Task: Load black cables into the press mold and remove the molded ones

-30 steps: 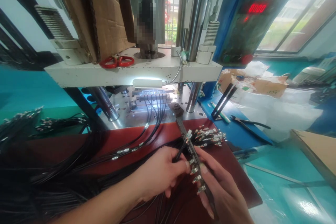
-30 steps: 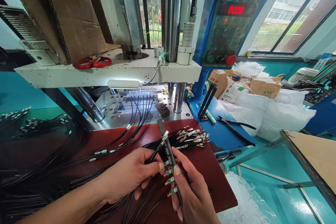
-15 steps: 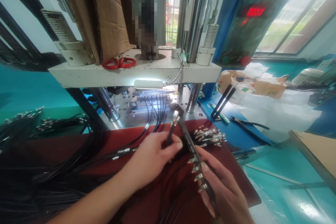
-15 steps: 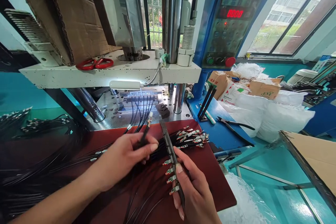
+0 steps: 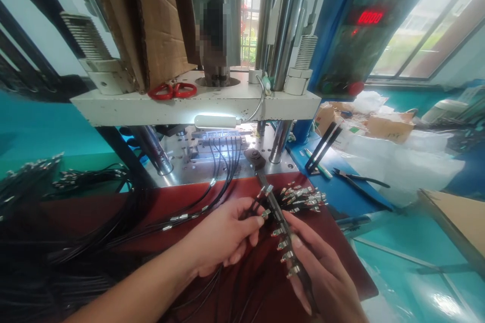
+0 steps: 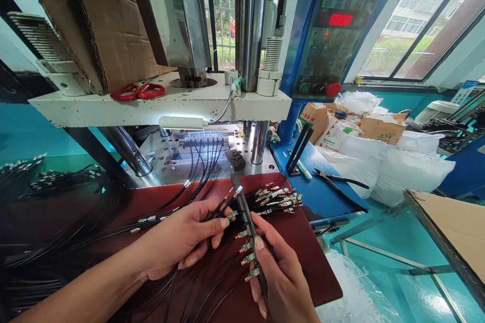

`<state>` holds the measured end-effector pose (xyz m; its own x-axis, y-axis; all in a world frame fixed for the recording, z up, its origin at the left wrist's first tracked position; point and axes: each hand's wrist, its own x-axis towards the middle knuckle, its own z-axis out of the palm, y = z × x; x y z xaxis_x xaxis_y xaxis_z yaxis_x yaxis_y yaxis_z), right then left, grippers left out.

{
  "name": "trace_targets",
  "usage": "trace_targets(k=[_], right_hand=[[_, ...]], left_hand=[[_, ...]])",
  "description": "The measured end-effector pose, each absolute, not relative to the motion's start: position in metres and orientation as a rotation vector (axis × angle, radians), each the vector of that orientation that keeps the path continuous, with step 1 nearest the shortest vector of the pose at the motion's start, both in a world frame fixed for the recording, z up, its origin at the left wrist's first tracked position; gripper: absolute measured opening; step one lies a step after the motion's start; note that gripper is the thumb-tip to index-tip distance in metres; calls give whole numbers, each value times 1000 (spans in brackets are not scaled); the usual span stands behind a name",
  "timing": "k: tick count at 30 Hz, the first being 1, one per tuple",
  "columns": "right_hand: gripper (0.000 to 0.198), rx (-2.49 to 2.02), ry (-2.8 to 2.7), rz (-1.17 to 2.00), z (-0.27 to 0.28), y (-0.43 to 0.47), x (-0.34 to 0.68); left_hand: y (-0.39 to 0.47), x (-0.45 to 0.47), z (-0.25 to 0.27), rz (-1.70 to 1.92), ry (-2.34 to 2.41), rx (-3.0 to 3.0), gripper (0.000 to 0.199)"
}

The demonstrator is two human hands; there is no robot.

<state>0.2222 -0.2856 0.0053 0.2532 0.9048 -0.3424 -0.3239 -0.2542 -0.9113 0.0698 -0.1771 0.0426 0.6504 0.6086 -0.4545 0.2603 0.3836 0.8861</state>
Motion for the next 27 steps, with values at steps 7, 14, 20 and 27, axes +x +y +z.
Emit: trace_targets(k=[7,14,20,27], right_hand=[[63,-1331,-615,1313,2,-286,223],[59,-1295,-632,1314,0,-286,224],[55,-1303,-624,1318,3,-287,223],[56,-1295,-672,1328,0,-289,225]], left_hand=[[-181,73,37,319,919,1201,23],[-180,74,38,368,937,1404,22],[-181,75,40,301,965,1409,25],[-183,81,37,284,999,1385,27]])
